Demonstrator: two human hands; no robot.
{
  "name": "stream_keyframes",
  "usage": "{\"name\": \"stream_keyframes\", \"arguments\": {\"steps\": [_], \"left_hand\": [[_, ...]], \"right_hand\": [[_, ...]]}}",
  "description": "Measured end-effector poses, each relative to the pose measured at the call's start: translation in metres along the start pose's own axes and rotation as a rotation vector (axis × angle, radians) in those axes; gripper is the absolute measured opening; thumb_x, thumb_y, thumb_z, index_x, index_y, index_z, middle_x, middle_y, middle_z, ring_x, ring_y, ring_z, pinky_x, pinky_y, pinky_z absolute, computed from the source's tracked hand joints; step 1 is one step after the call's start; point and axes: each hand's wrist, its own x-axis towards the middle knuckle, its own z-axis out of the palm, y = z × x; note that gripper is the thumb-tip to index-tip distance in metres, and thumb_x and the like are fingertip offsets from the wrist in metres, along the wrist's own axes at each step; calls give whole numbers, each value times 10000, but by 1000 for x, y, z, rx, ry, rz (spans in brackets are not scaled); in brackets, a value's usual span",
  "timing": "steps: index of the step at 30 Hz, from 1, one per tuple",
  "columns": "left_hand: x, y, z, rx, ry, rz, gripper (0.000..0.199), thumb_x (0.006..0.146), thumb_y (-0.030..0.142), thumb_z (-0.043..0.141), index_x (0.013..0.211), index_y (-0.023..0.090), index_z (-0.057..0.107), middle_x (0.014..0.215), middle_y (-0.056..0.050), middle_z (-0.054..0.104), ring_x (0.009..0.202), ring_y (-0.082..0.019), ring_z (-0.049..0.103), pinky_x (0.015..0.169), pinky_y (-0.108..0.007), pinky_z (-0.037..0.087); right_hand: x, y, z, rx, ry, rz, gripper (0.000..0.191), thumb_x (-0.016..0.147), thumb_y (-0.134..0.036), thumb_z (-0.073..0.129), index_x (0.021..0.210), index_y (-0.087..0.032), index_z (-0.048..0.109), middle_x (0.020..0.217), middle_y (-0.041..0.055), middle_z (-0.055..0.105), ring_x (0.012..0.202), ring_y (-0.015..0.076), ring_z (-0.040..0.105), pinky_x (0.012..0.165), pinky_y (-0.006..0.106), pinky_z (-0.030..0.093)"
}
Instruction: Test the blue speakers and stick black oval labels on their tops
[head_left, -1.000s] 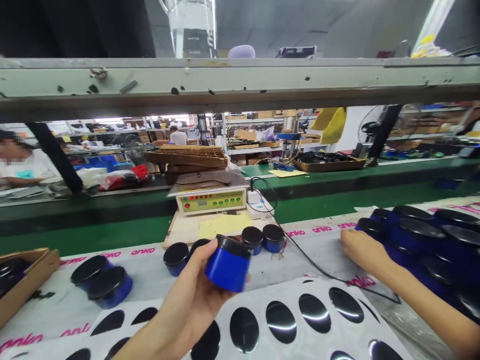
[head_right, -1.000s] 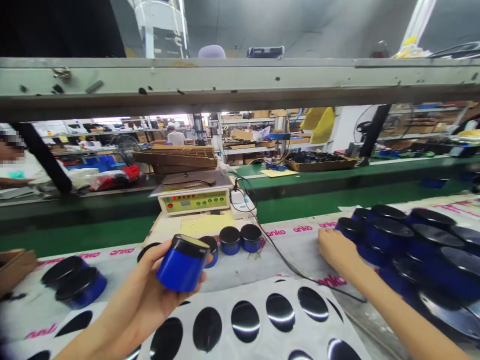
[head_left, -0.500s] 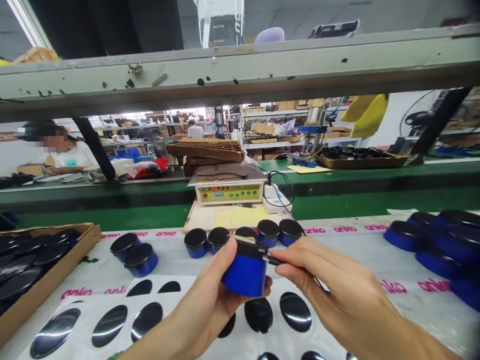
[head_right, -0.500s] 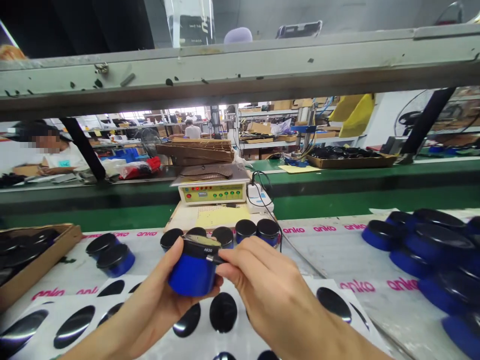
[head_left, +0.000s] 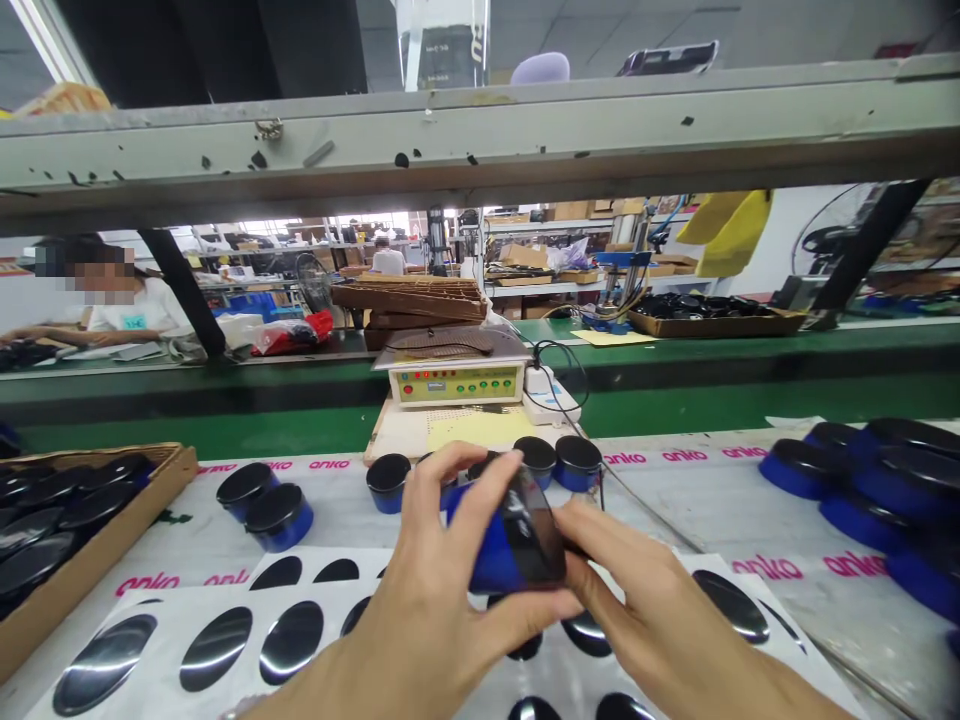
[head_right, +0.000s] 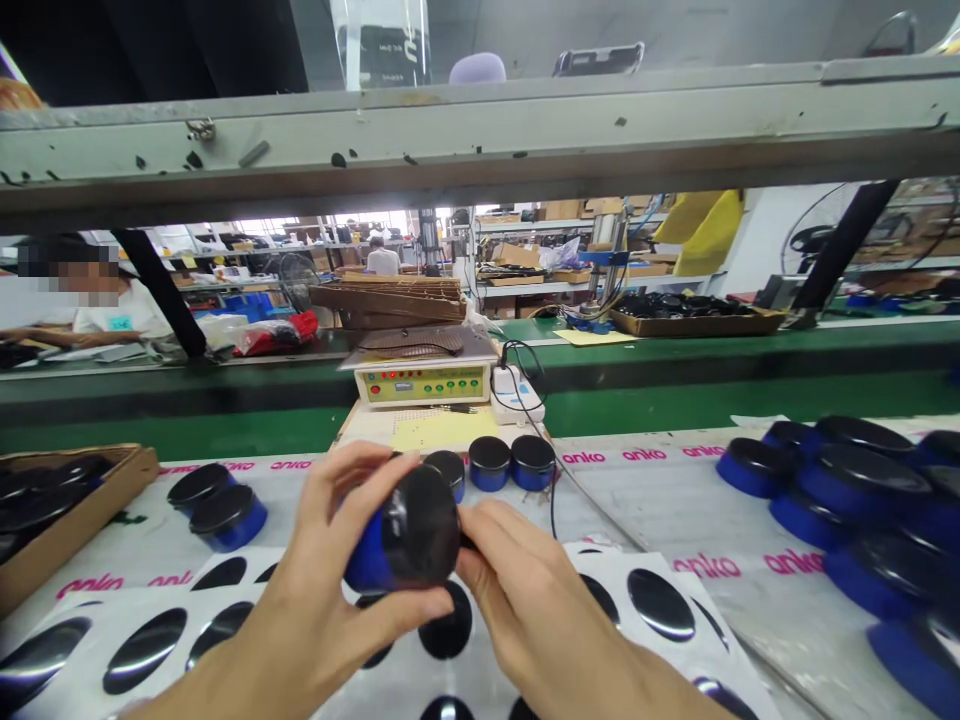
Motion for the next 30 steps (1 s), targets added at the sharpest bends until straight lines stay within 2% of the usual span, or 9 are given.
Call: {"name": "stream_keyframes", "arguments": {"steps": [4, 7, 9, 14, 20, 24, 26, 28, 30], "left_hand": [[-5, 8, -4, 235, 19, 414, 744, 820, 163, 688, 1464, 259, 329, 1124, -99, 600, 1196, -279, 544, 1083, -432, 425], [-7, 18, -3, 156, 70, 444, 734, 857, -28, 536, 1463, 316, 303, 1029, -24, 657, 1007, -187, 665, 1158, -474, 316], [-6, 23, -3, 151, 26, 443, 685, 856, -80, 479, 1389, 346, 414, 991, 20, 673, 821, -127, 704, 1160, -479, 302], [1, 23, -10, 434, -87, 628, 401, 858, -59, 464, 1072, 215, 665, 841, 10, 677, 640, -99, 677, 1119, -486, 367], [-2, 16, -12, 447, -107, 583, 323, 884, 15, 461, 1039, 219, 658, 896, -36, 673, 817, -156, 686, 1115, -485, 371], [-7, 6, -9, 324, -160, 418, 495, 861, 133, 569, 1330, 257, 473, 1065, -97, 616, 1077, -246, 623, 1024, -440, 467], [-10, -2, -6, 297, -257, 335, 637, 827, 229, 638, 1412, 230, 386, 1170, -143, 598, 1080, -297, 616, 914, -408, 535], [-11, -13, -3, 277, -325, 276, 657, 788, 283, 676, 1390, 195, 429, 1196, -162, 609, 1011, -318, 638, 858, -408, 551], [-10, -25, -3, 286, -304, 156, 592, 785, 280, 669, 1342, 198, 487, 1202, -151, 613, 1005, -324, 636, 856, -423, 544]], "right_hand": [[-7, 6, 6, 111, -16, 15, 192, 927, -84, 417, 974, -244, 512, 832, 9, 583, 754, 134, 611, 666, 211, 536], [-11, 5, 6, 113, -1, -25, 192, 912, -76, 429, 976, -244, 496, 811, 5, 570, 712, 131, 598, 660, 210, 539], [-12, 3, 5, 99, 2, -33, 180, 901, -63, 430, 920, -235, 478, 783, 3, 560, 677, 128, 587, 635, 205, 536], [-15, 3, 8, 60, 20, -52, 196, 875, -40, 445, 914, -228, 482, 773, 2, 562, 674, 132, 583, 649, 216, 544], [-18, 9, 12, 21, 32, -72, 204, 911, -87, 444, 1033, -227, 529, 802, 17, 594, 714, 151, 603, 655, 237, 543], [-18, 6, 5, -73, -42, -131, 173, 967, -177, 414, 886, -200, 565, 699, 22, 576, 609, 156, 576, 533, 255, 494], [-21, 4, 1, -185, -151, -186, 267, 978, -188, 391, 787, -195, 578, 640, 20, 560, 552, 154, 557, 461, 260, 441], [-29, 8, -5, -288, -223, -234, 278, 971, -166, 396, 790, -188, 607, 624, 20, 572, 528, 150, 562, 424, 260, 401], [-42, 22, -17, -368, -176, -274, 202, 950, -152, 437, 912, -187, 632, 666, 27, 627, 547, 152, 598, 440, 260, 412]]}}
